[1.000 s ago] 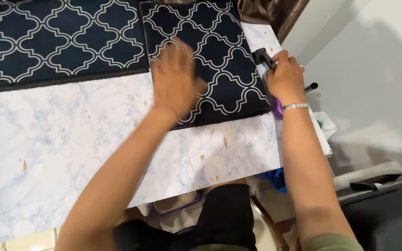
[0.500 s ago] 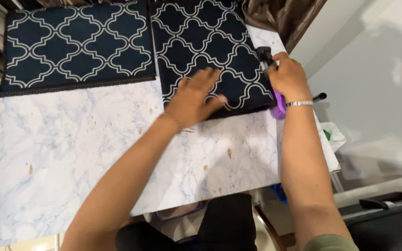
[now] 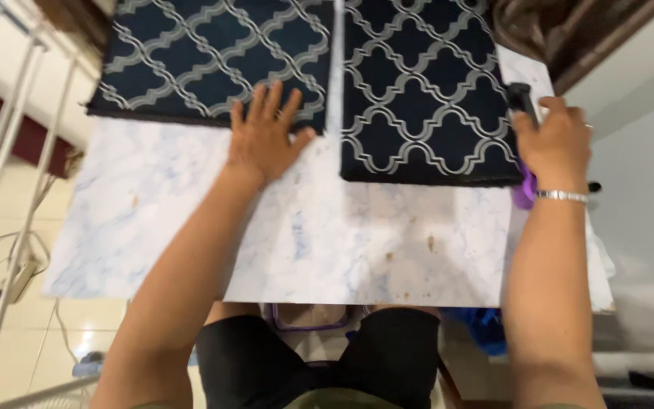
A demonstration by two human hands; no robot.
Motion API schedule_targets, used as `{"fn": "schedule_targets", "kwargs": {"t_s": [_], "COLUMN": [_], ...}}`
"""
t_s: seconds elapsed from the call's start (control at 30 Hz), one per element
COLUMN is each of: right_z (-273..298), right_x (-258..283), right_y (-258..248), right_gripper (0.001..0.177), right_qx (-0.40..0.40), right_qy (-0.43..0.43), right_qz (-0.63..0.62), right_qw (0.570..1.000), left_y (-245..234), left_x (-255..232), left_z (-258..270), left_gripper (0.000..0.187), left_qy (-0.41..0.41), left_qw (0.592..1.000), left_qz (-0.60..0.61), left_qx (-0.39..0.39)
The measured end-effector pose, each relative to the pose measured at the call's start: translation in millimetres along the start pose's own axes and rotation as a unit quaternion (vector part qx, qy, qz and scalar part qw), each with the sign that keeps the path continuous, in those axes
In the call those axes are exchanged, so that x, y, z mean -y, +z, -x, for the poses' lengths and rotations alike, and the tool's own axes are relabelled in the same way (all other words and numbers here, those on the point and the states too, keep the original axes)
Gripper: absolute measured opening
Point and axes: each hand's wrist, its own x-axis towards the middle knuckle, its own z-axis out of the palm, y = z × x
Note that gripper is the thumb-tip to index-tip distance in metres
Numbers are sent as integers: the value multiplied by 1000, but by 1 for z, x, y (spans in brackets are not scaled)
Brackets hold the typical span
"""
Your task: The person uses a lint roller to remove debris from several black and white patterned place mats on a marble-topped surface, occasionally turning the mats over or adjusting their position.
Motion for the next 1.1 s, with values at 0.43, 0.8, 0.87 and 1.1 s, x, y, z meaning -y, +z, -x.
{"fn": "schedule_targets", "kwargs": {"t_s": [0.43, 0.8, 0.87, 1.1], "right_z": [79, 120, 121, 206], "right_x": [242, 298, 289, 288], "right_y": [-28, -33, -39, -40], "right_gripper": [33, 63, 66, 84], "right_qx": [96, 284, 309, 345], "right_qy": [-335, -172, -43, 7], "right_qz": [-202, -304, -499, -650], "right_qw": [915, 893, 808, 677], "left_y": [-60, -77, -78, -109], "left_x": [-44, -37, -35, -15], "left_z": [254, 304, 298, 288], "left_gripper": [58, 55, 34, 21], "left_qy": [21, 8, 10, -183], "left_qw": [990, 982, 979, 928], "left_qz": [59, 76, 92, 299], "left_qx": [-126, -173, -180, -126]}}
